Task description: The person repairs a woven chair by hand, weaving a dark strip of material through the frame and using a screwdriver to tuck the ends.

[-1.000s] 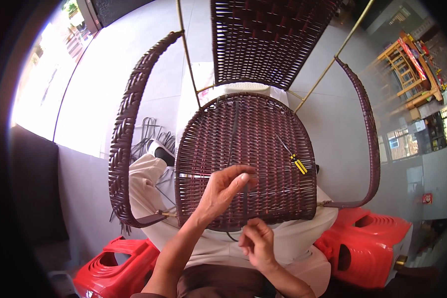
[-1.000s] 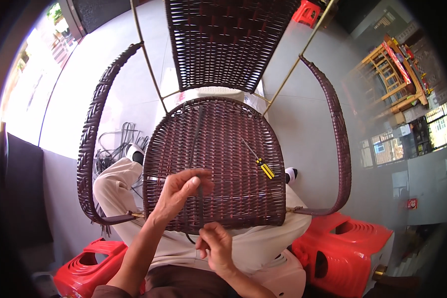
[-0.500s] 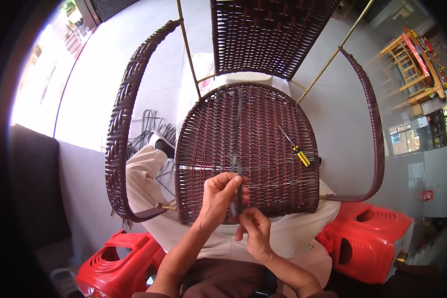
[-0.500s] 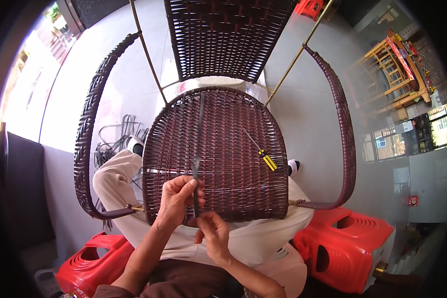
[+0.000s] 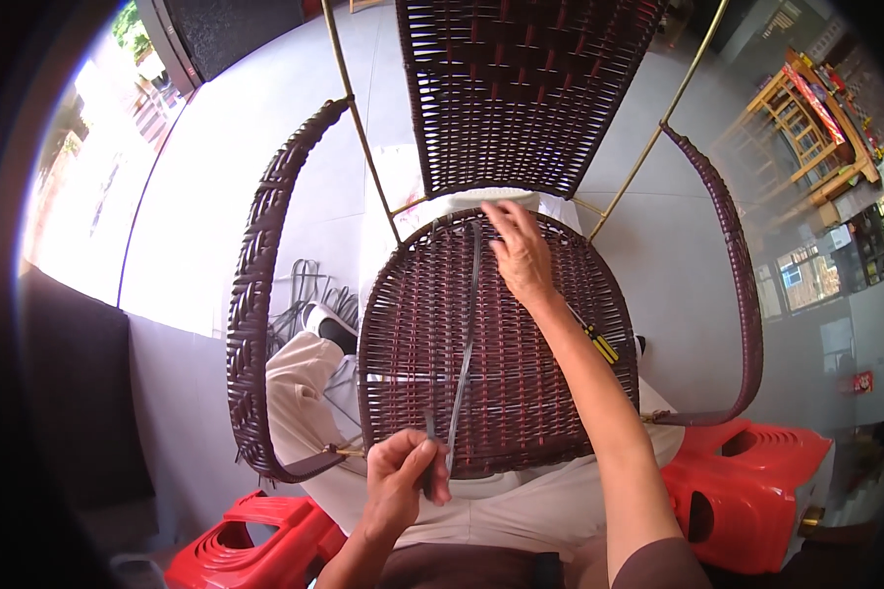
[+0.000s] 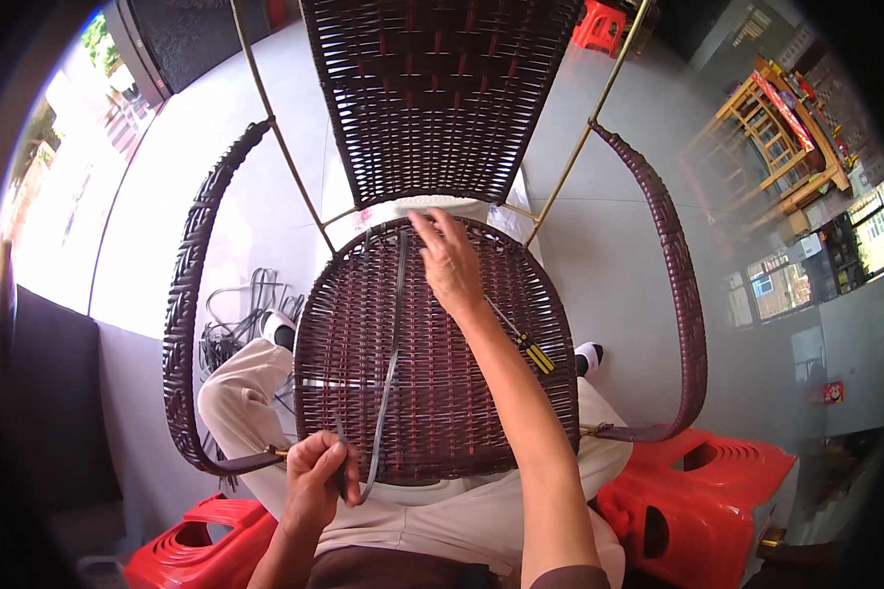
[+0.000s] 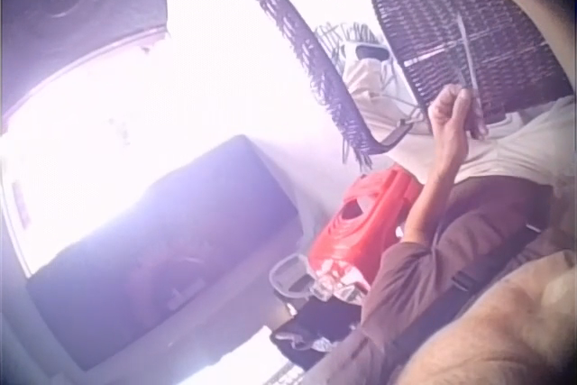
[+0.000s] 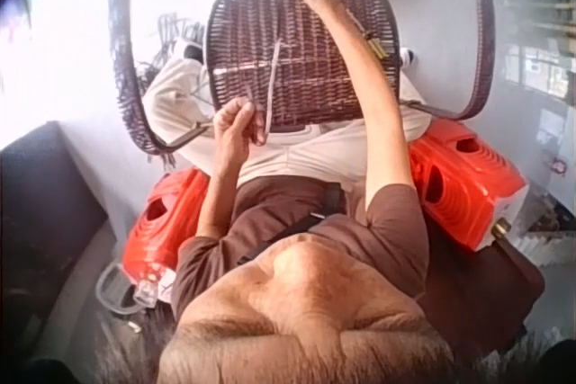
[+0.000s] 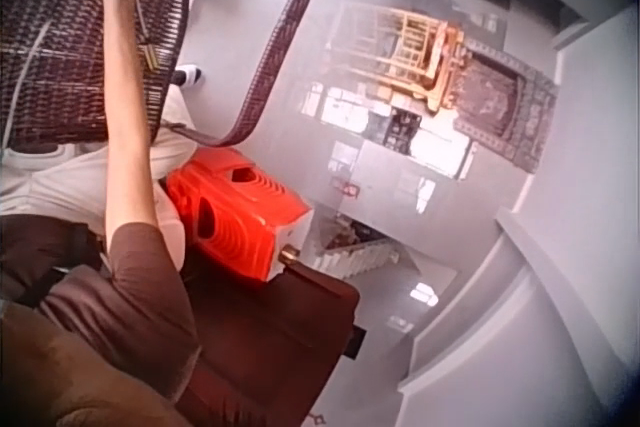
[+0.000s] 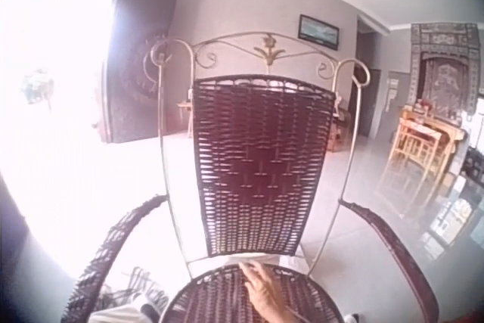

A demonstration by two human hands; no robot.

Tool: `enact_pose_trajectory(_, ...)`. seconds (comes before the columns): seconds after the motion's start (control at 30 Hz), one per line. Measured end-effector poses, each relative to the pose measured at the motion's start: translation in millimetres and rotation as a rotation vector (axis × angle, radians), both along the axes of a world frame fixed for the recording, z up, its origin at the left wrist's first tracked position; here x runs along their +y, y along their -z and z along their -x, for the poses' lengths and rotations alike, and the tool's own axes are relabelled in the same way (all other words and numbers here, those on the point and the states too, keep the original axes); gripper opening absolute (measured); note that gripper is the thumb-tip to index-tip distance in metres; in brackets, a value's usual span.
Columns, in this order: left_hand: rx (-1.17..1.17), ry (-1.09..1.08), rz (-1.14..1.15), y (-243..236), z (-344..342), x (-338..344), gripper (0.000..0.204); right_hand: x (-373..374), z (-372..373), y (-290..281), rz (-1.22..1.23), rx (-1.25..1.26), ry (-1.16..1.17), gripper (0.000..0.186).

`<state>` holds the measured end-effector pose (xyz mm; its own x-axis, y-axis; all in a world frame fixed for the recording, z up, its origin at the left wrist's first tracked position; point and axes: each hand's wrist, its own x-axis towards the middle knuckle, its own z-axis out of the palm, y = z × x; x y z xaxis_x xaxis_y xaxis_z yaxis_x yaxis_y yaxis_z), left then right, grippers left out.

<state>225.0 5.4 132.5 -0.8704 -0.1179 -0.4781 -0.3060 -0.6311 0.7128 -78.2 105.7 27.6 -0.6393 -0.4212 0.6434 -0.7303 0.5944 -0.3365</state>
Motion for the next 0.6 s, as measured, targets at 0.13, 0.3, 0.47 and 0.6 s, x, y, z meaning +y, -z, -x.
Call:
enact_pose_trajectory(0.13, -0.066, 0.038, -0.043, 1, -10, -3, 0.015, -18, -8, -12, 0.032, 0.077, -0.186, 0.015)
enact_pose_trajectory(0.3, 0.018, -0.051, 0.051, 0, 22, -11, 0.018, -8, -54, 16, -0.007, 0.121, -0.150, 0.011)
enact_pose_trajectory(0.47, 0.169, -0.127, 0.152, 15, 120, -11, 0.016, -3, -91, 4, -0.056, 0.029, -0.184, 0.007)
enact_pose_trajectory(0.6, 0.119, -0.148, 0.291, 27, 206, -10, 0.017, -9, -111, -4, -0.061, -0.073, -0.143, 0.005)
